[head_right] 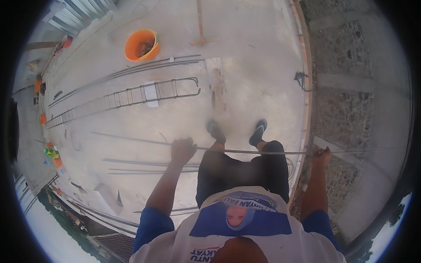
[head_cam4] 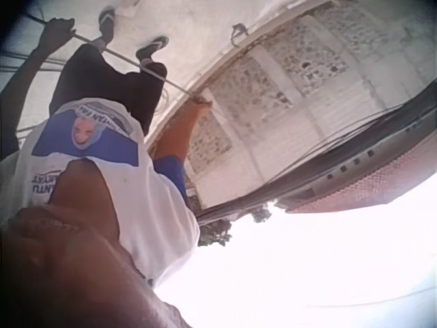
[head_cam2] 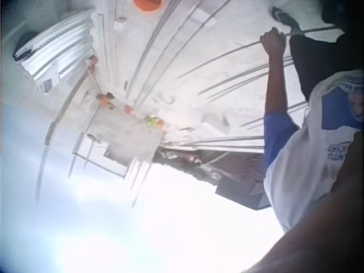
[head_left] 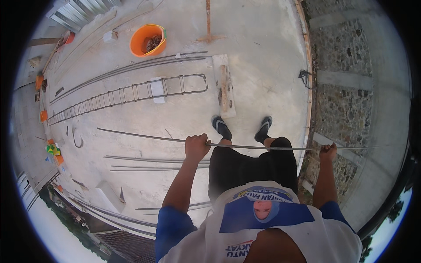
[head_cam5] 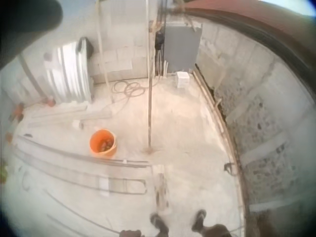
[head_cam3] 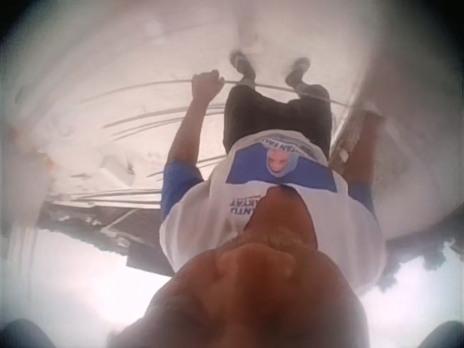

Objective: The person bends a long steel rebar rod into a U-shape using a wooden block as a fulcrum, then places it into a rebar ladder frame. They repeat this process to form multiple U-shaped stirrups and insert them into the frame. Finally, they use pliers to twist wire ties around the intersections to secure the rebar cage.

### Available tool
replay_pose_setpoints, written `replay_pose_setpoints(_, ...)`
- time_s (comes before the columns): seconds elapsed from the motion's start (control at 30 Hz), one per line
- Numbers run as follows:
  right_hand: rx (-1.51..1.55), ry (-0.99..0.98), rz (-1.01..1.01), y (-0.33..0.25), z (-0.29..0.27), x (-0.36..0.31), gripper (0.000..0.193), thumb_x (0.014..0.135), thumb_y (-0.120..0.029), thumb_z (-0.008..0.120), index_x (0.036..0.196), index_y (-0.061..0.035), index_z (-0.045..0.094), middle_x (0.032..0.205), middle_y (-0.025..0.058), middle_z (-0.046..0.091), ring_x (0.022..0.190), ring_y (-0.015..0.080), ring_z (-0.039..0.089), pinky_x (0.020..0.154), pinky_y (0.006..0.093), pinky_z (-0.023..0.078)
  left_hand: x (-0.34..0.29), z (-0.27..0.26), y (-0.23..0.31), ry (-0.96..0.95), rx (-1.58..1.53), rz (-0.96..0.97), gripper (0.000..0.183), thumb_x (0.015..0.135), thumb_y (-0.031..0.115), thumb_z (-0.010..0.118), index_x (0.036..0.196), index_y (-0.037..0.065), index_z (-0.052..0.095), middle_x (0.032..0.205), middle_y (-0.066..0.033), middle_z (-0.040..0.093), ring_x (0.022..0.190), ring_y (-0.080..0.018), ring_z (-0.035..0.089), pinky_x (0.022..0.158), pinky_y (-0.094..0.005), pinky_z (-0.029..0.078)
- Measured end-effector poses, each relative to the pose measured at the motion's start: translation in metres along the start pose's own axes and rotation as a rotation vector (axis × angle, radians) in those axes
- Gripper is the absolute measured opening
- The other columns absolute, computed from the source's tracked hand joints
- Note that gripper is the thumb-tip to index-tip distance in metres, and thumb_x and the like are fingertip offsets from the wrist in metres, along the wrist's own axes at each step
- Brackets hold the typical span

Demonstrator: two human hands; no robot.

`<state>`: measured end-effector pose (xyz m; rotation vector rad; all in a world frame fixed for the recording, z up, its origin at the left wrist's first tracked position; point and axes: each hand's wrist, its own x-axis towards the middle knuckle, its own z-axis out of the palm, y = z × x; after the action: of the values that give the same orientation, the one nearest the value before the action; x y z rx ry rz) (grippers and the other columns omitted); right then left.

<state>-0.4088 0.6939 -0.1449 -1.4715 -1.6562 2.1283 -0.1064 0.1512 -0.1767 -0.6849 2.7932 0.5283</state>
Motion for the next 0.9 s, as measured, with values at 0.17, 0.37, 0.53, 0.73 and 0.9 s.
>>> replay_pose_setpoints(0.17, -0.209, 0.086, -0.072, -0.028, -0.002, 0.062, 0.02, 0.092, -0.02, 0.053, 0.082, -0.0131, 0.037, 0.06, -0.0029, 0.03, 0.051, 0.0115, 0.032, 0.054, 0.0293, 0.032, -0.006, 0.026, -0.055, 0.233, 0.103, -0.008, 0.016, 0.072, 0.015, 0.067, 0.065, 0.007, 0.054, 0.059, -0.0061, 0.054, 0.061, -0.0247, 0.053, 0.074, -0.0422, 0.041)
replay_pose_setpoints(0.37, -0.378, -0.02, -0.026, -0.004, 0.005, 0.166, 0.018, 0.092, -0.018, 0.054, 0.082, -0.0121, 0.04, 0.062, -0.0025, 0.034, 0.054, 0.0113, 0.036, 0.054, 0.0289, 0.035, 0.024, 0.106, -0.06, 0.09, 0.137, -0.178, 0.019, 0.071, 0.011, 0.064, 0.058, 0.012, 0.05, 0.048, -0.0028, 0.049, 0.049, -0.0215, 0.049, 0.059, -0.0376, 0.035)
replay_pose_setpoints(0.53, -0.423, -0.076, -0.017, -0.025, 0.031, 0.265, 0.026, 0.093, -0.017, 0.051, 0.073, -0.0096, 0.037, 0.056, -0.0007, 0.035, 0.053, 0.0141, 0.038, 0.057, 0.0311, 0.038, 0.089, 0.173, -0.017, 0.091, 0.124, -0.174, 0.019, 0.072, 0.015, 0.063, 0.058, 0.014, 0.05, 0.049, 0.0006, 0.051, 0.048, -0.0208, 0.052, 0.057, -0.036, 0.036)
replay_pose_setpoints(0.73, -0.439, -0.053, 0.017, -0.045, 0.062, 0.35, 0.031, 0.093, -0.018, 0.052, 0.067, -0.0097, 0.037, 0.055, 0.0016, 0.037, 0.056, 0.0171, 0.041, 0.063, 0.0314, 0.039, 0.146, 0.218, 0.04, 0.01, 0.099, -0.23, 0.015, 0.07, 0.017, 0.063, 0.058, 0.013, 0.054, 0.049, 0.0006, 0.051, 0.05, -0.0205, 0.054, 0.059, -0.0374, 0.037)
replay_pose_setpoints(0.9, -0.631, -0.165, -0.209, -0.108, 0.013, 0.42, 0.03, 0.093, -0.02, 0.052, 0.068, -0.0079, 0.042, 0.057, 0.0037, 0.043, 0.059, 0.0186, 0.044, 0.068, 0.0315, 0.039, 0.189, 0.244, 0.107, 0.015, 0.043, -0.176, 0.015, 0.068, 0.018, 0.064, 0.057, 0.014, 0.055, 0.05, -0.0004, 0.053, 0.052, -0.0208, 0.056, 0.06, -0.0377, 0.037)
